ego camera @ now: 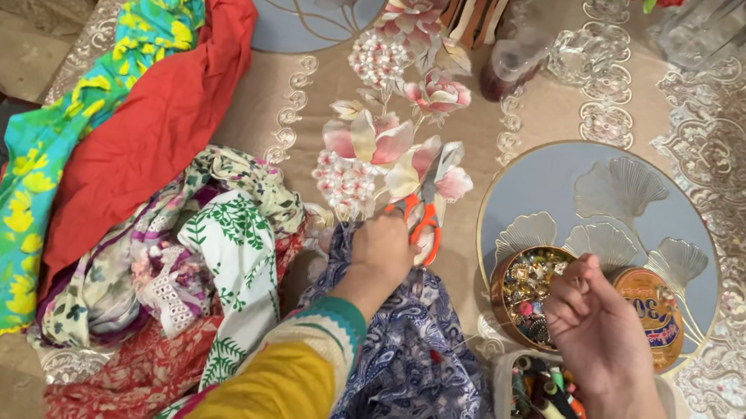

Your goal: The person hand-sews a button onto the collar area of a blue patterned shirt, pulling thread through the fabric, then cuts the thread with orange scissors and folds the shirt aside. They then pick up a needle and thread spools and thread the needle.

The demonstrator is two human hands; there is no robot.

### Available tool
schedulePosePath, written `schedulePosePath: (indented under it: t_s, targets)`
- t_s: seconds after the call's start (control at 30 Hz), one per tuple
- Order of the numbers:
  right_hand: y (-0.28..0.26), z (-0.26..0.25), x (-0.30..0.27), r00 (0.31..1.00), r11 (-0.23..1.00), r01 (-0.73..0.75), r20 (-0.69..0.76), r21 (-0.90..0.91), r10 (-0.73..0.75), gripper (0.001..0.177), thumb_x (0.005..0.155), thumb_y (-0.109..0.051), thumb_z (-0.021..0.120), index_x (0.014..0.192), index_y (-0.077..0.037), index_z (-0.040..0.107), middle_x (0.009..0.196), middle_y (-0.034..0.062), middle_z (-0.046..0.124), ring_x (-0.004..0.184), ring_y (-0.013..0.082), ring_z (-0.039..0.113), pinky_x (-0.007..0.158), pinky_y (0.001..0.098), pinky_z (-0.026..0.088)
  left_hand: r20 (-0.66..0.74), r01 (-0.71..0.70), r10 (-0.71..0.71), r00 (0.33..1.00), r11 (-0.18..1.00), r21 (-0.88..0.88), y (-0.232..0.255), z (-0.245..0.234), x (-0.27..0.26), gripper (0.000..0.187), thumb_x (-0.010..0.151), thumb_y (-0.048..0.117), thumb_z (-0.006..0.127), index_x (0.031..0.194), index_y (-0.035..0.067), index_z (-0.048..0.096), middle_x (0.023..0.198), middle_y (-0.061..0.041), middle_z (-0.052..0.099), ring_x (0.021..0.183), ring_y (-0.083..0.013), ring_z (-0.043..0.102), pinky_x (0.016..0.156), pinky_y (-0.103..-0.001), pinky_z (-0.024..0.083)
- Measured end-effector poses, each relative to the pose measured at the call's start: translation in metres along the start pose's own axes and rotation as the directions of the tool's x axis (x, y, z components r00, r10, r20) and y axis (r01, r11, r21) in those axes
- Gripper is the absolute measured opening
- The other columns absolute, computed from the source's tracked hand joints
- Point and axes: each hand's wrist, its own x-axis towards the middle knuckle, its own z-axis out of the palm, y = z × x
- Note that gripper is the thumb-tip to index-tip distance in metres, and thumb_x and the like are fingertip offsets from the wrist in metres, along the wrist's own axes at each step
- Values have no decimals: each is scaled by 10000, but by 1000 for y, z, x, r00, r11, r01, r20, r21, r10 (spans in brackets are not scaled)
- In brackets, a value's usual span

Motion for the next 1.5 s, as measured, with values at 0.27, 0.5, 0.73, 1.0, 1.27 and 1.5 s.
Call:
schedulePosePath:
  t_s: [0.27, 0.5, 0.73, 1.0, 1.27, 1.5]
  targets:
    - [-10, 6, -15, 1000, 979, 27, -7, -202, -29, 52, 1034, -92, 530, 1067, -123, 554, 825, -74, 507, 644, 46, 339, 568, 197, 314, 2, -129, 136, 991, 934, 333, 3, 18, 11, 598, 727, 342, 837, 1177, 7, 629, 1183, -152, 642, 1135, -285, 598, 972, -352, 494]
    - [-21, 20, -33, 996, 968, 59, 83, -243, -40, 86, 1105, -138, 533, 1025, -111, 544, 779, -68, 464, 609, 56, 305, 519, 220, 277, -188, -197, 261, 947, 932, 303, 12, 11, 12, 296, 843, 197, 748, 1089, 43, 686, 1098, -157, 708, 1029, -309, 699, 862, -408, 573]
    - [-20, 33, -54, 997, 990, 83, 6, -111, -83, 76, 1071, -118, 527, 1023, -108, 584, 814, -54, 520, 605, 53, 304, 519, 204, 263, -31, -251, 249, 968, 956, -150, 44, -68, -30, 238, 867, 296, 712, 990, 98, 757, 931, -179, 757, 854, -337, 712, 771, -452, 550]
    - [-1, 17, -81, 992, 992, 127, 15, 28, -127, 49, 1067, -112, 578, 1026, -126, 599, 836, -42, 566, 628, 59, 331, 514, 215, 264, 604, 425, 438, 666, 443, -789, 14, -105, -166, 303, 797, 215, 652, 1032, 26, 615, 965, -164, 780, 694, -135, 726, 469, -215, 473]
    - [12, 13, -99, 979, 978, 196, 38, 71, -199, 48, 1087, -148, 554, 1072, -133, 597, 835, -67, 581, 661, 72, 347, 559, 215, 291, 721, 731, 553, 417, 268, -628, -31, -110, -241, 334, 859, 245, 647, 1098, 20, 585, 1044, -272, 747, 684, -192, 720, 527, -233, 520]
    - [12, 23, -105, 957, 957, 285, 40, 56, -287, 72, 1112, -150, 547, 1043, -127, 551, 836, -38, 562, 675, 79, 348, 620, 216, 334, 749, 723, 576, 327, 358, -591, -48, -94, -251, 234, 892, 226, 638, 1066, 72, 606, 1080, -279, 732, 663, -176, 702, 486, -232, 471]
